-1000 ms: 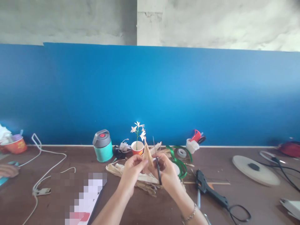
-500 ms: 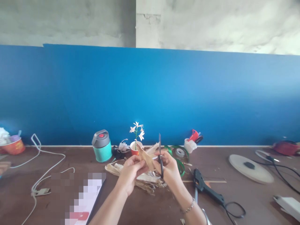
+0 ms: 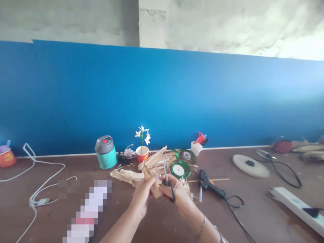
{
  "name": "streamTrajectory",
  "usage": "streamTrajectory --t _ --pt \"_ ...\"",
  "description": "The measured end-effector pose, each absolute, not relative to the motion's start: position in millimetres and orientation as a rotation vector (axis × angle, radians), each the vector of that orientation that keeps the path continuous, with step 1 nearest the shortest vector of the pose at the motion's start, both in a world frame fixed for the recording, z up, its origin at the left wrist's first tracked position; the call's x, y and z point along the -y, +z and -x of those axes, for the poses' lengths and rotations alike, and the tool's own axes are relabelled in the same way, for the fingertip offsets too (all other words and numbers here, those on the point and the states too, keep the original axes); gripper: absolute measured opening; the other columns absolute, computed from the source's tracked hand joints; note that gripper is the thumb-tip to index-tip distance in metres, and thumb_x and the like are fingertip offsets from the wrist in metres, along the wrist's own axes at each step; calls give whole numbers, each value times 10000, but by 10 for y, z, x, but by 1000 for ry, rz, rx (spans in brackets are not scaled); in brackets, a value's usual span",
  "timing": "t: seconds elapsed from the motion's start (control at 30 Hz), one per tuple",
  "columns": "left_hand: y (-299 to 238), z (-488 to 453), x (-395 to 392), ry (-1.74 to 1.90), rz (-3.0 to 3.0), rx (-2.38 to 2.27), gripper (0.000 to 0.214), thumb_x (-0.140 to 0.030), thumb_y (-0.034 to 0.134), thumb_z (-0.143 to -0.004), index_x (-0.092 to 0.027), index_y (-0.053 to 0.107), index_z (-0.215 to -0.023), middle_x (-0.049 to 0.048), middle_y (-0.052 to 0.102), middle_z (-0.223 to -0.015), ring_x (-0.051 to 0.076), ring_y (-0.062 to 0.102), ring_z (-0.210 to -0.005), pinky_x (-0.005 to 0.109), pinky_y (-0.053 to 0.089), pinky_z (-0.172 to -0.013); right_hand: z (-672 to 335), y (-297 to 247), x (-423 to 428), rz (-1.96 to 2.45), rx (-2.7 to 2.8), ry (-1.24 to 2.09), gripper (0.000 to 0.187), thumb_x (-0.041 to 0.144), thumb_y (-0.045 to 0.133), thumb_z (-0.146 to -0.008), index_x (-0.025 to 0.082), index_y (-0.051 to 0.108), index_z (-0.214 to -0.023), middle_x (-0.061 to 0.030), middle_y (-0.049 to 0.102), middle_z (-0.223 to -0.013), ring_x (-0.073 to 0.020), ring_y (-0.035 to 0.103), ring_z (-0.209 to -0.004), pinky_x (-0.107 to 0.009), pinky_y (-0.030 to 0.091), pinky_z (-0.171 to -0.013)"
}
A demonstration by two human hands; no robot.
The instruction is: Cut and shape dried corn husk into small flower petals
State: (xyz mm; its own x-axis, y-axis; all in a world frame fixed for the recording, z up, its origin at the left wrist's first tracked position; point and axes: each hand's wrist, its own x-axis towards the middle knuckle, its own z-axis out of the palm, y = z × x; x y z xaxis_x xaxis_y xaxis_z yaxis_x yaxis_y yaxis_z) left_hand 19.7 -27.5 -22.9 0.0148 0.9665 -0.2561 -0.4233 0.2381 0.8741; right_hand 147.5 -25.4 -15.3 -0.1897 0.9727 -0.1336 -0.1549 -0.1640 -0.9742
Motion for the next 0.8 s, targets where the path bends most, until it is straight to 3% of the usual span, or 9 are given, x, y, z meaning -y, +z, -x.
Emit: streamTrajectory --t 0.23,0.43,0.6,0.8 --pt "-326 -22 246 1339 -587 -1155 384 -462 809 -557 -122 690 -691 20 659 -560 116 547 -471 200 307 -433 -1518 -349 248 1159 1192 1558 385 373 768 -589 191 522 -823 50 602 -509 -83 496 -417 -142 291 -359" --pt "-479 93 179 1499 -432 -1215 428 -460 839 -495 -109 674 -676 4 623 -549 101 517 -473 203 301 -437 -1538 -444 298 1228 1446 1726 498 565 720 -606 157 546 -833 4 633 -564 -88 535 -420 -139 277 -323" --pt "-585 67 190 1515 -387 -1178 425 -458 835 -515 -113 670 -699 9 627 -580 112 535 -509 213 328 -459 -1461 -566 349 1293 1482 1741 547 614 703 -598 153 532 -838 14 614 -551 -77 517 -395 -135 264 -308" --pt "-603 33 231 1545 -424 -1192 410 -466 826 -533 -120 616 -592 -9 575 -500 97 485 -476 212 319 -458 -1381 -671 390 1253 1478 1749 597 663 702 -563 157 525 -826 27 594 -525 -81 506 -383 -140 263 -296"
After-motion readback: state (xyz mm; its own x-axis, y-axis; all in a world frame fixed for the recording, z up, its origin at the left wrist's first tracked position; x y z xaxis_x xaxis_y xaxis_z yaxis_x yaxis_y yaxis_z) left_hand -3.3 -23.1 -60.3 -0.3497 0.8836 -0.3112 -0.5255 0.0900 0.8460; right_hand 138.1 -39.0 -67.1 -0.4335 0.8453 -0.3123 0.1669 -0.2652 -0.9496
